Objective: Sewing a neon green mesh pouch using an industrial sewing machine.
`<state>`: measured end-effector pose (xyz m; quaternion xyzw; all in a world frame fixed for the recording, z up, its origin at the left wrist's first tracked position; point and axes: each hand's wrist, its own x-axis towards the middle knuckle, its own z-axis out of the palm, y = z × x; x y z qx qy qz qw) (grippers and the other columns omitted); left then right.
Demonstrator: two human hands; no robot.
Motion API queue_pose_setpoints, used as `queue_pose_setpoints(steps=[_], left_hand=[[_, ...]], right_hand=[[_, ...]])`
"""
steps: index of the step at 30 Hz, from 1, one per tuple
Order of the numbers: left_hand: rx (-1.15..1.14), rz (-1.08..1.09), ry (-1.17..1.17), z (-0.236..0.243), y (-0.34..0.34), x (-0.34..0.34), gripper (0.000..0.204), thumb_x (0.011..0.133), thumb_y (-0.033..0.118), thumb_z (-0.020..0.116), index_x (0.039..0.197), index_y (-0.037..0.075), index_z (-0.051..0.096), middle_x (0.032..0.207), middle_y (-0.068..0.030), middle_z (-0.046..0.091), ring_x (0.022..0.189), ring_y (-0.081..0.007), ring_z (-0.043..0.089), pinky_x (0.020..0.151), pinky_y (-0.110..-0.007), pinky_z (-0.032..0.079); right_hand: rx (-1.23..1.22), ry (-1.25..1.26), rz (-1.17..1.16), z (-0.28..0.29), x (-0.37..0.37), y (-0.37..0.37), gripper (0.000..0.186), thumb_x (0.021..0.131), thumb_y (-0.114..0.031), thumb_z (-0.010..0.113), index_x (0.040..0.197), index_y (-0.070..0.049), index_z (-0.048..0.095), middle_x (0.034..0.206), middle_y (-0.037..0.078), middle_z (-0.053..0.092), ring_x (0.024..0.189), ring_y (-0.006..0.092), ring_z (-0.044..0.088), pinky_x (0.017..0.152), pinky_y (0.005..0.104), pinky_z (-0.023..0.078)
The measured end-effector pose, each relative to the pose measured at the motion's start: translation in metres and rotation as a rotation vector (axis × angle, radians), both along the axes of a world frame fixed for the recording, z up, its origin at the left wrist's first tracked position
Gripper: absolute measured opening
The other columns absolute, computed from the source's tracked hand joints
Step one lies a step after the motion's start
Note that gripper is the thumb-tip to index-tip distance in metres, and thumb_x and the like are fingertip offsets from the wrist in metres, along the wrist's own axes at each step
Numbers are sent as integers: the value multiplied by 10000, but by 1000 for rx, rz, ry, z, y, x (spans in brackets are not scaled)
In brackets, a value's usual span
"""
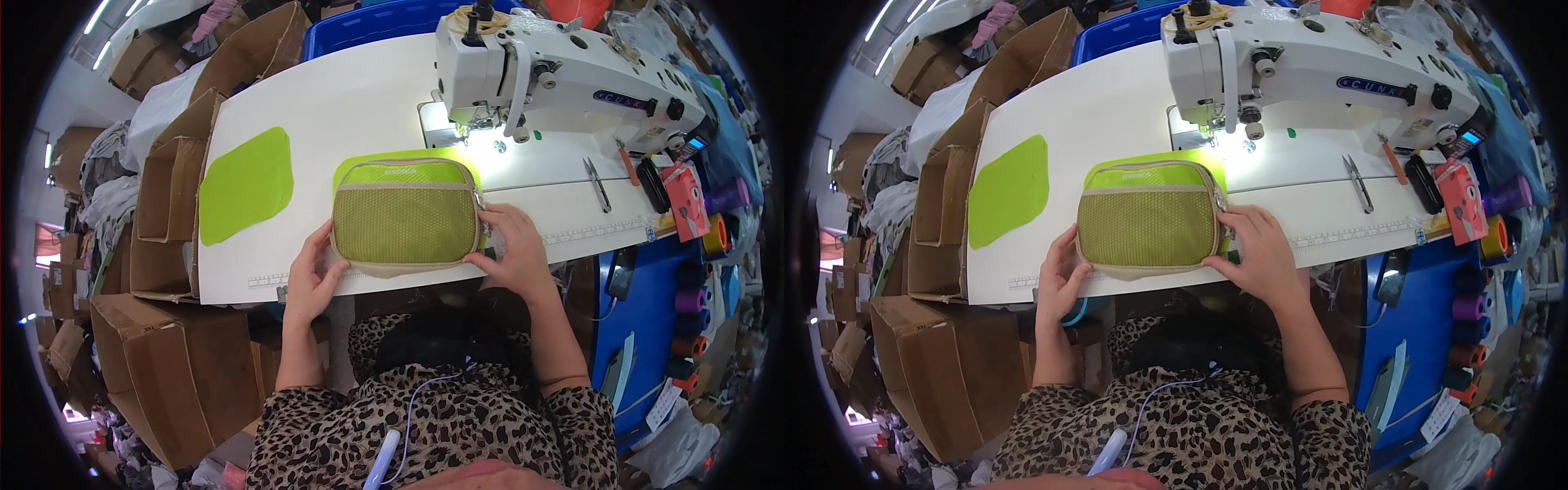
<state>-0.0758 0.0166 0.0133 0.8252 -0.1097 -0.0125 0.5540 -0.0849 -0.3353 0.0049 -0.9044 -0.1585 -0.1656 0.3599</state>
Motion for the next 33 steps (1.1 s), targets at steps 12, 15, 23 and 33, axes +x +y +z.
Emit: queue_pose_setpoints(steps=[12,15,23,33], left_hand=[[66,107,-89,9,1,-22,648,837,-40,669,1449,-7,457,1445,-157,532,1332,-261,523,1116,-412,417],[-128,116,-83,14,-1,-19,611,831,-42,669,1414,0,492,1425,-154,551,1322,-265,530,1112,-406,415],[262,122,-101,41,9,4,474,860,68,703,1314,36,570,1420,-136,570,1317,-273,536,1104,-417,403],[386,7,107,64,-63,105,408,890,229,754,1243,56,646,1151,-102,702,1065,-212,656,936,-353,509]], right_hand=[[-10,-70,24,-2,-18,7,643,759,-339,834,1290,-65,597,1279,108,626,1165,287,603,1094,488,412],[145,-74,10,-4,-19,10,650,743,-292,851,1299,-64,604,1270,110,635,1170,292,601,1083,479,414],[145,145,8,11,-1,1,638,772,-239,839,1325,-56,580,1313,144,587,1177,331,580,1019,422,457],[179,403,-204,33,84,40,500,894,-442,713,1210,-57,663,1105,111,683,938,243,643,825,381,520]])
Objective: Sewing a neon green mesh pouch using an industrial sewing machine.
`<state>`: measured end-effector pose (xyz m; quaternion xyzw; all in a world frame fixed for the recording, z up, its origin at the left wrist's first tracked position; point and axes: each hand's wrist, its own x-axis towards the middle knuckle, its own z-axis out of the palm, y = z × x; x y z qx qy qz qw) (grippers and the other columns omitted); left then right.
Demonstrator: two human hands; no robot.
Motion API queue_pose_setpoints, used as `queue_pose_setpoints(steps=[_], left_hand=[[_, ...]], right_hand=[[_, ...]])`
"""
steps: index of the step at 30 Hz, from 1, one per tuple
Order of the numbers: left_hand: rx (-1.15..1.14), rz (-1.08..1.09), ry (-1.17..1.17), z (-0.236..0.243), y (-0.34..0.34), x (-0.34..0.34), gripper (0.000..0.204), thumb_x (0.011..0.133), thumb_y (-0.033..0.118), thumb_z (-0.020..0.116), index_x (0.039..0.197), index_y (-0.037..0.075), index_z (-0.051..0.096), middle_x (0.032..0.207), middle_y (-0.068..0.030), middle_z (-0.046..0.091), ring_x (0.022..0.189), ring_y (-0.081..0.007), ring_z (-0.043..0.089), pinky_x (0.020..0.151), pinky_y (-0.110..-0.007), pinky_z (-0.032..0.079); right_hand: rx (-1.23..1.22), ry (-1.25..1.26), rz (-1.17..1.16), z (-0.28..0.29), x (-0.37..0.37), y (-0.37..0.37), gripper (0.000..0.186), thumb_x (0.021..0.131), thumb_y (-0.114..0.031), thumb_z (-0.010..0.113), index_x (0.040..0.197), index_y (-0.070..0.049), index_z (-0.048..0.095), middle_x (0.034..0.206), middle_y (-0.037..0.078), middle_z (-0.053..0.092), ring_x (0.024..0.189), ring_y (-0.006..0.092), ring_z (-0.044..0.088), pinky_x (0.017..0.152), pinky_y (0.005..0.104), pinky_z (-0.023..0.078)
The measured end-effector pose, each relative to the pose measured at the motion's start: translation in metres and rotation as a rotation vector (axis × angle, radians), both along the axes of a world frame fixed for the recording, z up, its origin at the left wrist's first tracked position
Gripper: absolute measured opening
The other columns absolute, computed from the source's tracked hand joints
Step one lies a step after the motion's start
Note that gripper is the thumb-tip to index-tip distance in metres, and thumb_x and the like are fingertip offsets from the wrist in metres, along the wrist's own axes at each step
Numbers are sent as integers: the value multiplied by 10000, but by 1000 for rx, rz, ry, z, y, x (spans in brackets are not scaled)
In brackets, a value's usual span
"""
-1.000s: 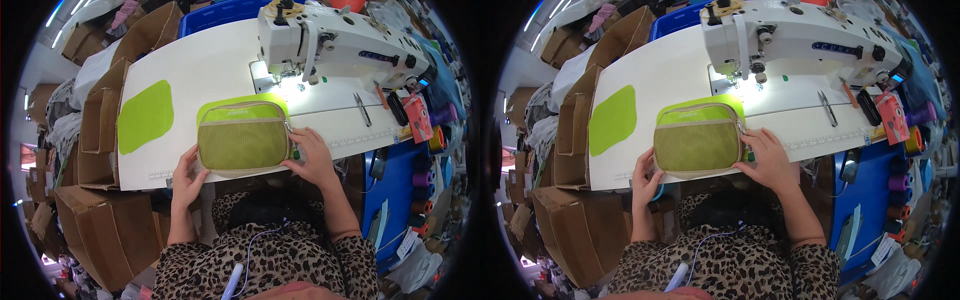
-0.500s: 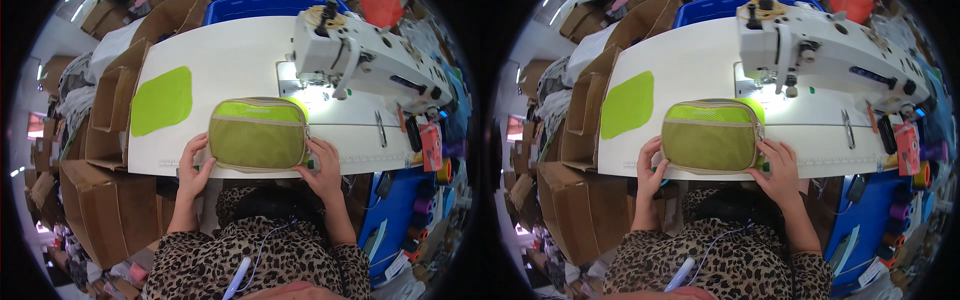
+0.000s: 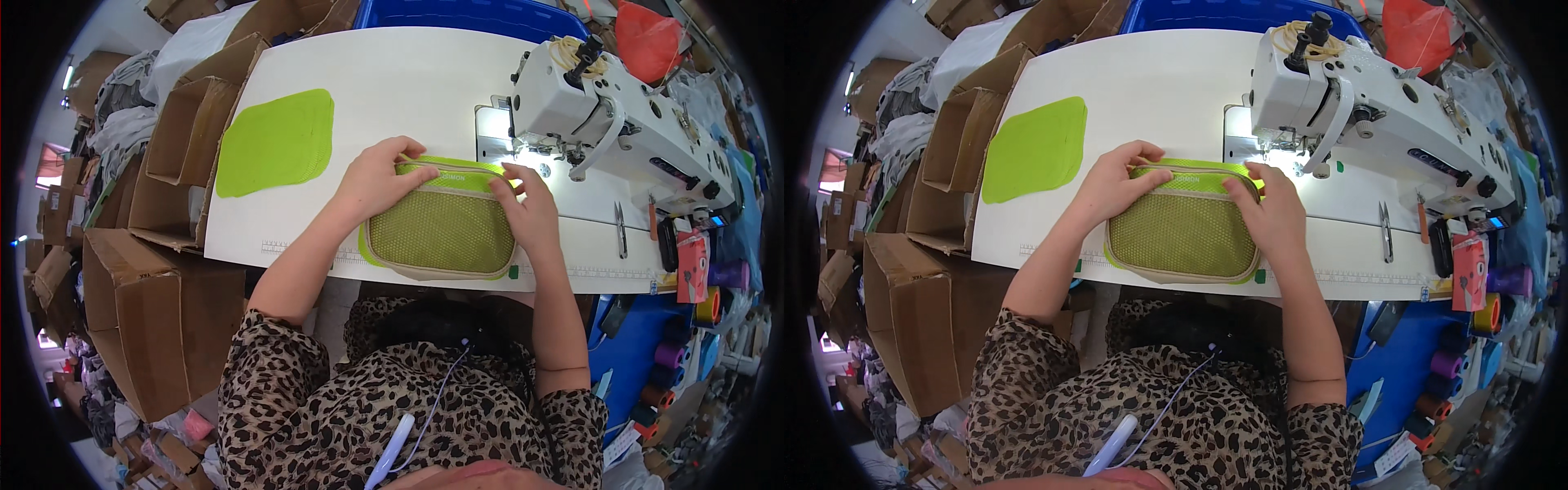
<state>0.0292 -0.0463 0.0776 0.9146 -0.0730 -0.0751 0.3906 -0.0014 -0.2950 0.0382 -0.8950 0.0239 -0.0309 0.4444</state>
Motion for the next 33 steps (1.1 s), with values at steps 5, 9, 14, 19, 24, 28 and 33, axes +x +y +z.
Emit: queue_pose_setpoints(steps=[5,9,14,19,24,28,33], left_hand=[[15,5,17,-12,0,3,258,882,232,764,1026,26,706,923,-71,736,858,-170,676,791,-325,536],[-26,34,15,-16,-4,3,238,882,246,751,997,42,708,910,-89,736,856,-214,693,788,-349,540],[86,55,28,-7,-6,6,255,874,285,748,998,64,715,951,-104,738,905,-263,712,804,-382,551],[-64,-145,-183,-3,-5,4,260,860,289,750,1016,80,747,1000,-90,731,926,-284,693,843,-399,539],[110,-210,-146,8,-11,14,263,853,315,749,992,92,761,978,-86,726,915,-290,683,845,-397,534],[59,-115,-37,9,-16,11,268,860,334,737,967,89,759,958,-87,722,907,-292,684,834,-399,533],[125,-144,-57,8,-19,15,288,875,254,740,1100,77,718,1030,-99,711,959,-267,677,872,-375,530]], right_hand=[[-22,75,-8,-7,6,8,369,870,-381,752,980,-35,686,941,98,689,858,234,641,759,372,513],[101,-23,-44,-24,7,3,287,867,-294,767,908,-23,685,856,89,674,749,209,620,697,343,499],[213,7,-27,-23,10,0,225,887,-227,748,919,-13,684,790,49,647,665,137,565,632,293,461],[366,31,5,-23,10,-1,159,908,-180,734,917,-27,691,778,0,648,656,86,542,612,272,442],[413,-144,44,-28,11,-3,139,907,-171,738,919,-38,699,772,-21,644,666,70,526,661,260,445],[376,-178,55,-29,9,-4,147,903,-174,743,922,-34,702,779,-14,650,670,75,528,681,262,448],[327,90,-30,-16,10,-5,166,895,-173,749,968,-30,709,832,13,672,712,97,564,705,280,469]])
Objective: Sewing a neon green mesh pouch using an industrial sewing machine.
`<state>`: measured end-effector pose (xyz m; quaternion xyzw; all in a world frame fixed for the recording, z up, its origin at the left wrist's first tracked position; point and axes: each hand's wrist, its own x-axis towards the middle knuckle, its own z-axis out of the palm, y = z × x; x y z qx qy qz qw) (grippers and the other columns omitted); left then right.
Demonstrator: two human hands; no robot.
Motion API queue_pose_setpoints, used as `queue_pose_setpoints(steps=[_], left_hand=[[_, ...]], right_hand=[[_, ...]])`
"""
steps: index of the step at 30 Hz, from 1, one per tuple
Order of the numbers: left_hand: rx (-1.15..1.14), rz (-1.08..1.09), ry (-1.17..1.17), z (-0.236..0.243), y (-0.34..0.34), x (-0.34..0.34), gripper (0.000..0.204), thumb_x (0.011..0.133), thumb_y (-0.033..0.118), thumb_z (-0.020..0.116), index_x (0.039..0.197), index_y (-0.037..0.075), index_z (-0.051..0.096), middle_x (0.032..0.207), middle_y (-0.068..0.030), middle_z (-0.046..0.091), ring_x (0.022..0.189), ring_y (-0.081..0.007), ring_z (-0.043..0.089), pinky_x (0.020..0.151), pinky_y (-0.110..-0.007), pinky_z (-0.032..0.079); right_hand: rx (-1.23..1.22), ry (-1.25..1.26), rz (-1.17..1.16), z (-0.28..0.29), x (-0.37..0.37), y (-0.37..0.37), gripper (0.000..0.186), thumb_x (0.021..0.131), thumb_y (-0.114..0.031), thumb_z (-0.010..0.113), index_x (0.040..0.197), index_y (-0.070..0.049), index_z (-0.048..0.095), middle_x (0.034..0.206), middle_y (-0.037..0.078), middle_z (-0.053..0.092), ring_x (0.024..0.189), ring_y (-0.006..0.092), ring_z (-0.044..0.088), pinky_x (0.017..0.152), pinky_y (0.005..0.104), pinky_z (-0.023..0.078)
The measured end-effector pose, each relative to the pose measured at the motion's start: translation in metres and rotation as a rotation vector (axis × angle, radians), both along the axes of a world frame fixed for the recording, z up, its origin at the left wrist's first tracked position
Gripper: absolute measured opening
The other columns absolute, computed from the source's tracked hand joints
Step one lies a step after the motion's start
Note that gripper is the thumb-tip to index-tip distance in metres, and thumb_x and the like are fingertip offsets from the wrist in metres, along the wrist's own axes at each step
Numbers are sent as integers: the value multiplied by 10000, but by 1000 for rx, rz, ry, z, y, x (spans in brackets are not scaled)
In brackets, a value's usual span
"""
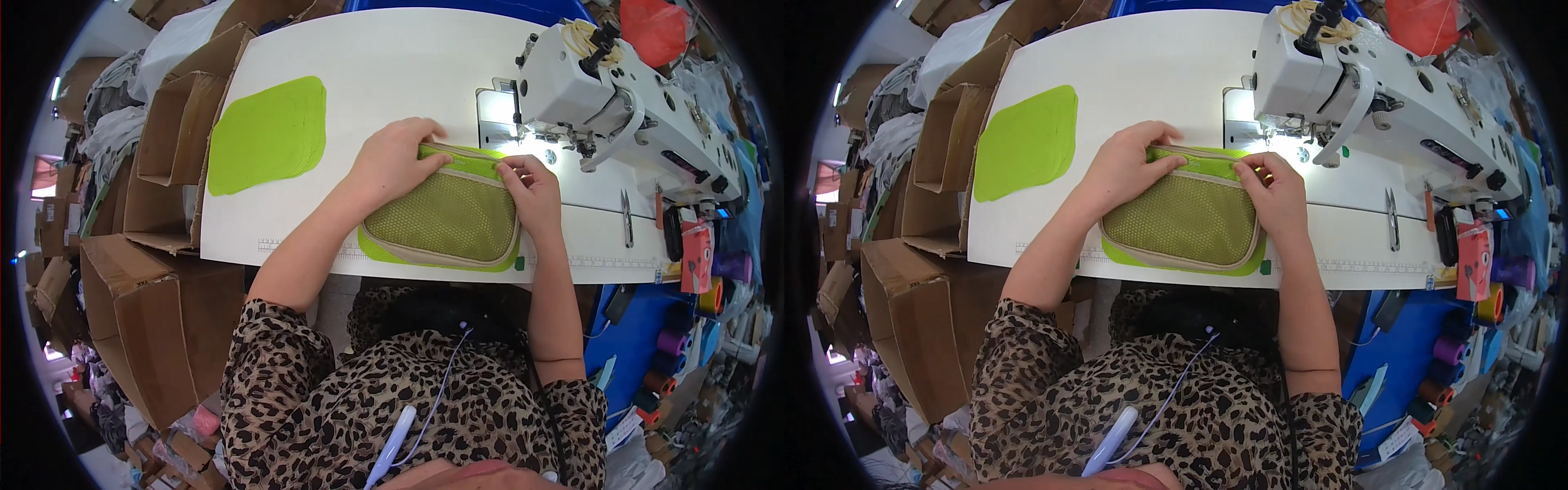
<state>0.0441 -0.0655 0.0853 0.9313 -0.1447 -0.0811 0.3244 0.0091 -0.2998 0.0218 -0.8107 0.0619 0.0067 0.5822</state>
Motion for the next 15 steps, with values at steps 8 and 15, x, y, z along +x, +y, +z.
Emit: queue_pose_setpoints(steps=[8,15], left_hand=[[-62,-309,-320,-2,45,-18,612,800,132,807,1371,120,587,1432,-102,555,1365,-330,474,1125,-430,415],[-234,45,33,-31,60,-62,873,857,94,749,1576,52,256,1564,-159,401,1424,-305,425,1143,-427,384]], right_hand=[[-261,-614,54,12,-50,-18,266,831,-113,758,1083,-42,712,1147,123,670,1090,279,630,949,373,497],[-353,-461,189,-1,-65,-22,701,771,-285,837,1377,-59,566,1409,169,552,1340,341,484,1072,436,429]])
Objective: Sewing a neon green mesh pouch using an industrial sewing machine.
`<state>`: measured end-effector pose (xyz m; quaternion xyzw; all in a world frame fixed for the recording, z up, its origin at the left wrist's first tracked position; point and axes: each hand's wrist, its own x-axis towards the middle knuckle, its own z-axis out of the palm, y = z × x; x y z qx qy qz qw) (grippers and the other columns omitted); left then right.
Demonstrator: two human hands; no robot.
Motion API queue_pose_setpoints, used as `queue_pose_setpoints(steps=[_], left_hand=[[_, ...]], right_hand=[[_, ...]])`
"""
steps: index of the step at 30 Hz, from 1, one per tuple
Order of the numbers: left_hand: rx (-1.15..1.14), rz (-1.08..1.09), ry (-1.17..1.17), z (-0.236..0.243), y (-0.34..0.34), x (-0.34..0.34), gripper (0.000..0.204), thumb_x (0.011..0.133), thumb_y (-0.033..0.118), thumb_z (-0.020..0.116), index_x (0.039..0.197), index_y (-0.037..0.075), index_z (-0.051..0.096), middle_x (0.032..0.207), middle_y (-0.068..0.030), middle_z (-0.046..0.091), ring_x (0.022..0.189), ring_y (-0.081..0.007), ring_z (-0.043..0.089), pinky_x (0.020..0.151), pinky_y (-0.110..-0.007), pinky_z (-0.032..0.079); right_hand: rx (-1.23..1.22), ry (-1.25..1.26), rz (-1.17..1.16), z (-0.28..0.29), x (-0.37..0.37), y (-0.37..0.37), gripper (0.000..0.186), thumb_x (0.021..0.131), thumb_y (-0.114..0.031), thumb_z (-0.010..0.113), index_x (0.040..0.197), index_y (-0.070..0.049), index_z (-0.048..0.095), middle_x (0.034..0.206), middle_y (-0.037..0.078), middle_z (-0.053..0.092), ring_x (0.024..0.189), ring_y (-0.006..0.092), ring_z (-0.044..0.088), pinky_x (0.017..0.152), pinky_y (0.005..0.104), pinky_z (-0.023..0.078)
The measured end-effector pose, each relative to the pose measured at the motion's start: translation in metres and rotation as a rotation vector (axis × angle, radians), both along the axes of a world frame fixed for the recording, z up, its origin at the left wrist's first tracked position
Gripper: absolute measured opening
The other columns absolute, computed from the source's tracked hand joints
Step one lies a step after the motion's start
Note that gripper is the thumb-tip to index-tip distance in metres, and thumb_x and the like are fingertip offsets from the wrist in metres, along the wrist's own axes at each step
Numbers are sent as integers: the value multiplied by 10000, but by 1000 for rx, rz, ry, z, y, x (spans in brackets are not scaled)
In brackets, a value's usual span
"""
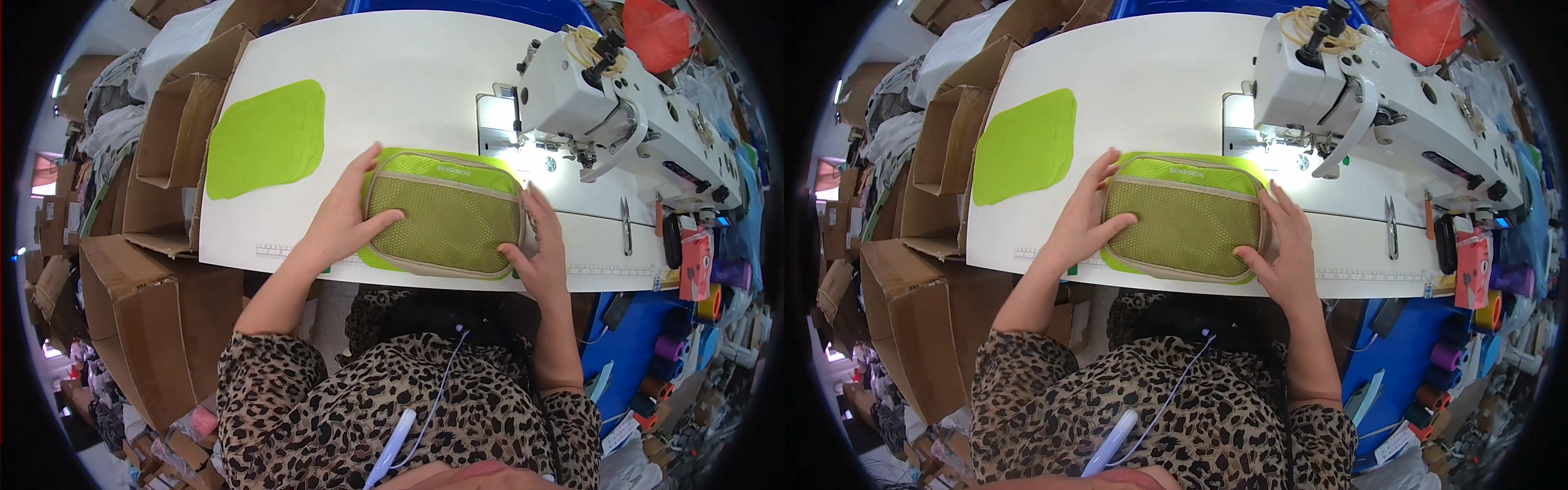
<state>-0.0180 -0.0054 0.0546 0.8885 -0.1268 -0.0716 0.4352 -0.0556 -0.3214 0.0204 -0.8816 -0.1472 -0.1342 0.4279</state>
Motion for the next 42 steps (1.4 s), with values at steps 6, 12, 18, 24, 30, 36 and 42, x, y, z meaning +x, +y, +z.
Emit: queue_pose_setpoints(steps=[6,12,18,24,30,36,42], left_hand=[[-133,101,-47,-16,8,-36,717,895,4,651,1536,32,329,1521,-169,433,1397,-287,447,1165,-403,345],[-361,202,-35,-35,15,-50,614,889,-99,527,1478,-9,381,1489,-169,455,1399,-257,430,1197,-388,293],[-383,205,-58,-37,6,-50,597,877,-97,547,1454,-21,413,1505,-171,438,1416,-266,417,1210,-405,280],[-296,123,-115,-36,-1,-41,556,884,-79,568,1426,-22,459,1492,-163,437,1390,-264,437,1194,-397,309],[-327,177,-161,-42,5,-42,553,863,-60,614,1399,-16,489,1413,-159,497,1332,-260,482,1162,-383,346],[-338,250,-228,-44,0,-44,407,828,-10,729,1202,-6,569,1260,-157,561,1171,-254,560,1055,-350,431],[-209,277,-387,-31,12,-53,374,799,93,784,1128,25,618,1085,-161,640,1014,-337,631,881,-387,505]], right_hand=[[26,24,-45,-14,-15,-22,613,735,-312,861,1246,-67,628,1290,138,600,1195,330,557,1018,428,440],[-132,-30,15,-4,-24,-2,677,749,-408,830,1313,-97,621,1324,108,584,1166,298,561,1018,428,391],[-119,-65,-58,-10,-32,-8,657,732,-380,846,1284,-89,640,1262,92,603,1105,281,577,968,421,408],[-87,-64,-122,-10,-37,-12,592,713,-283,876,1223,-63,671,1253,110,624,1131,302,576,967,392,455],[-71,-67,-108,-15,-29,-6,584,713,-309,870,1209,-76,666,1236,107,624,1112,301,579,966,417,439],[-45,-27,-135,-14,-38,-7,600,712,-296,885,1215,-52,669,1230,154,623,1137,340,576,1003,444,452],[16,-11,-100,-21,-47,-5,566,745,-238,875,1210,0,656,1210,170,604,1131,330,580,1011,411,449]])
